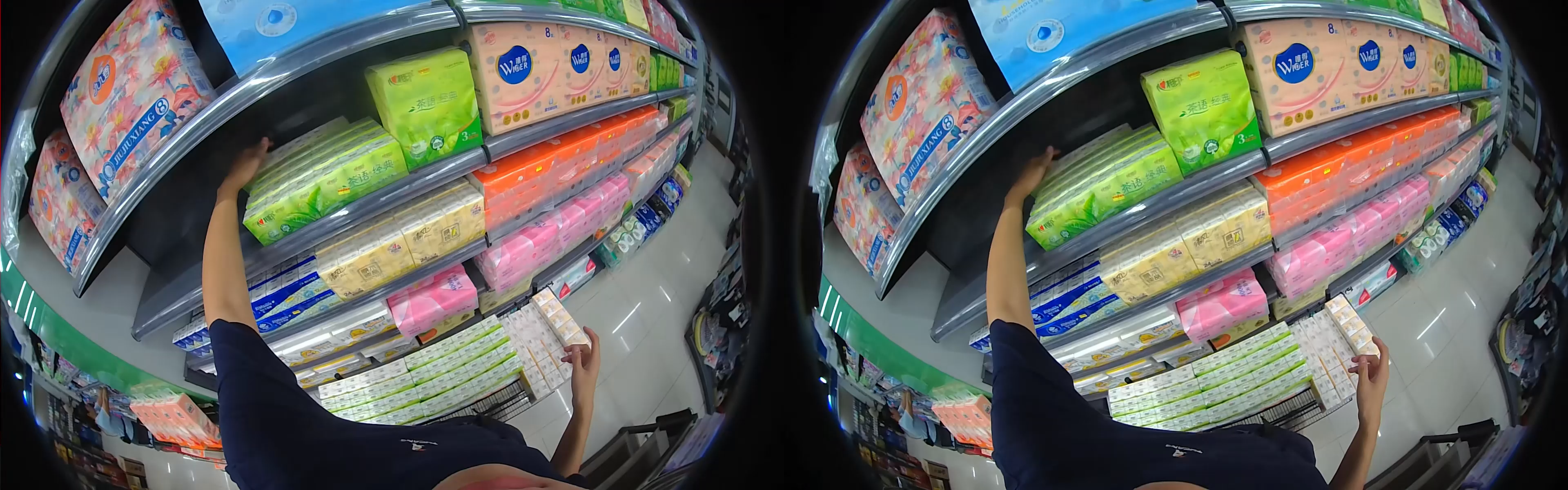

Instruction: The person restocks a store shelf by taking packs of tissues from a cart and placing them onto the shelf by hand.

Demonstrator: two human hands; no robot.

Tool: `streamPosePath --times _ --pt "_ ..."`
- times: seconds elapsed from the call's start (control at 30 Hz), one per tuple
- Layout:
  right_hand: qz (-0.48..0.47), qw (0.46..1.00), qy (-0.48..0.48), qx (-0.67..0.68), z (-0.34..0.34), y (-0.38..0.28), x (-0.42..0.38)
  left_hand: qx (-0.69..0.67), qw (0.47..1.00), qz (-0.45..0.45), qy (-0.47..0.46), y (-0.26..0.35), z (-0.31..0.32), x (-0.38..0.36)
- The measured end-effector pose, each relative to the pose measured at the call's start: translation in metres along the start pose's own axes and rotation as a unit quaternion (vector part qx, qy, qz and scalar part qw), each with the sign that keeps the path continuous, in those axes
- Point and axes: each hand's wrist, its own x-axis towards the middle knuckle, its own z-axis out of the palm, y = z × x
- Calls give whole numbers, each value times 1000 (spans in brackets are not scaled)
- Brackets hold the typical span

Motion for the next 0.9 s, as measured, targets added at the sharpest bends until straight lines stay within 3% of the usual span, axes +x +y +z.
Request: streamPosePath --times 0.13,0.2,0.23,0.3,0.33,0.37,0.43,0.5,0.67,0.73,0.9 --pt "66 998 -1 13 10 21 -4 -59 997 -7 -44 -45 4 -2" --pt "30 1000 -6 0 20 31 -6 -83 988 -86 101 -68 5 -2" --pt "30 1000 -9 -1 25 32 -5 -82 987 -88 102 -54 4 -15" --pt "45 999 -23 -17 33 32 -6 -342 895 -236 163 -26 8 -40" --pt "45 999 -24 -18 38 35 -5 -343 894 -238 163 -49 15 -29" --pt "34 999 -32 -18 43 40 -3 -391 885 -217 131 -88 29 -8" --pt "26 999 -38 -24 49 41 -2 -441 870 -200 95 -96 37 -8" --pt "25 997 -57 -46 57 37 -2 -515 822 -239 40 -93 34 -7" --pt "39 991 -96 -91 75 28 -11 -480 850 -215 -31 -118 41 15" --pt "37 988 -103 -107 82 25 -16 -492 841 -211 -81 -94 36 2" --pt "43 982 -145 -117 93 41 -27 -486 841 -214 -104 -69 28 -12"
